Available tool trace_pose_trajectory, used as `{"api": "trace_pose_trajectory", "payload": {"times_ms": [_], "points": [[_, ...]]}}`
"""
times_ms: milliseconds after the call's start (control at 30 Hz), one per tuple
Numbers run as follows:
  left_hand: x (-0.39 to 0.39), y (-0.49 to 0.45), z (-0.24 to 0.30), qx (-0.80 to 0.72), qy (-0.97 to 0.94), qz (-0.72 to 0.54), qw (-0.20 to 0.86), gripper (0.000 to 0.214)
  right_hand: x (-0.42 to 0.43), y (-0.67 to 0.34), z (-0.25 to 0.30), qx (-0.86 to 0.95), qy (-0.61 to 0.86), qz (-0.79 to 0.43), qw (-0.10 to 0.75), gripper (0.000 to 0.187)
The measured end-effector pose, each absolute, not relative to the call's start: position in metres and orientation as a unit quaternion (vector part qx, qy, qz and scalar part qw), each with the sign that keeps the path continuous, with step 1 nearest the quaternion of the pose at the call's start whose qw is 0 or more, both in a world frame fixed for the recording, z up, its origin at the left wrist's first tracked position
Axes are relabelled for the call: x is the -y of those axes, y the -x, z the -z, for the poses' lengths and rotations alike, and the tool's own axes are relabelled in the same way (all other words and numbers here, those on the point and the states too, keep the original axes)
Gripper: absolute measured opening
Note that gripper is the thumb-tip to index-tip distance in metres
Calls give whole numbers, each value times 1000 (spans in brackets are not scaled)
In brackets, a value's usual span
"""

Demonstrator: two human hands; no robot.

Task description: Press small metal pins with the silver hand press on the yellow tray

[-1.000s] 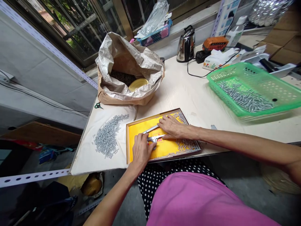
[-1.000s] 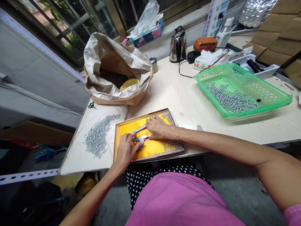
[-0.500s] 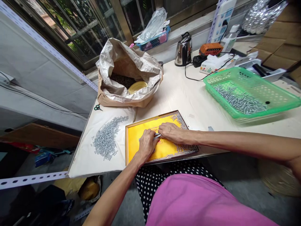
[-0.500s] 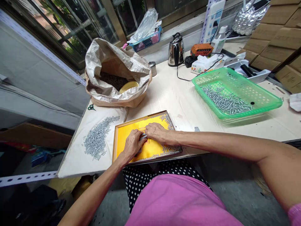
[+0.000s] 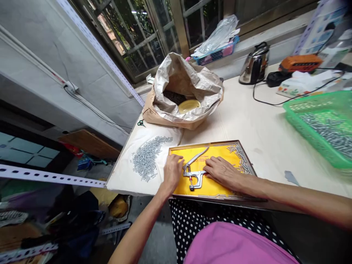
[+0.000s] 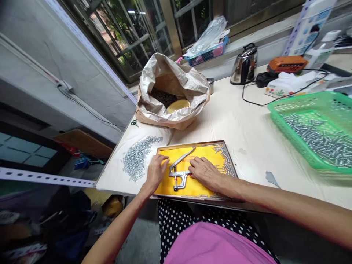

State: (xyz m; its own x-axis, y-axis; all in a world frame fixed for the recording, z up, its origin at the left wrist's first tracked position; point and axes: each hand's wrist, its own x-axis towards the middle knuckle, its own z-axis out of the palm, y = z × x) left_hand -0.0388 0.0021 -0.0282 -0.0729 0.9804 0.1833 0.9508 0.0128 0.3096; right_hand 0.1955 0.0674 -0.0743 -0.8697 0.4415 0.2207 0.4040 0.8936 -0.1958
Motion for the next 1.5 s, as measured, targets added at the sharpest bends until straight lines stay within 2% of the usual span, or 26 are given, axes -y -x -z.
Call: {"api": "trace_pose_trajectory", "payload": {"times_ms": [100,300,467,633,767,900,1000,1067,1167,1333,1400,1500], "points": [[-5,89,17,-790,-596,-140,-33,25,-63,-191,78,961,233,-103,106,17],[-25,143,22,-806,-591,-22,-40,31,-55,-221,77,940,285,-122,143,29],[-49,147,32,-772,-629,79,-50,31,-51,-245,53,938,313,-48,142,21],[-63,153,39,-754,-647,104,-45,32,-47,-228,46,941,306,-60,129,18],[-61,151,31,-760,-649,32,-29,25,-46,-223,45,949,288,-81,101,23],[-48,126,9,-785,-594,-174,29,21,-49,-244,29,938,325,-37,114,22],[-30,91,-3,-758,-558,-297,162,23,-50,-256,20,938,321,1,129,22],[-17,66,-4,-731,-534,-333,265,24,-50,-258,20,938,318,7,138,21],[3,31,8,-701,-467,-320,433,25,-49,-254,21,927,330,-5,177,19],[23,-9,27,-648,-357,-347,577,38,-55,-254,11,890,379,-4,254,23],[24,-11,25,-621,-315,-406,591,47,-59,-256,8,886,390,4,251,23],[20,-1,18,-657,-309,-483,490,50,-61,-253,16,896,380,13,228,22]]}}
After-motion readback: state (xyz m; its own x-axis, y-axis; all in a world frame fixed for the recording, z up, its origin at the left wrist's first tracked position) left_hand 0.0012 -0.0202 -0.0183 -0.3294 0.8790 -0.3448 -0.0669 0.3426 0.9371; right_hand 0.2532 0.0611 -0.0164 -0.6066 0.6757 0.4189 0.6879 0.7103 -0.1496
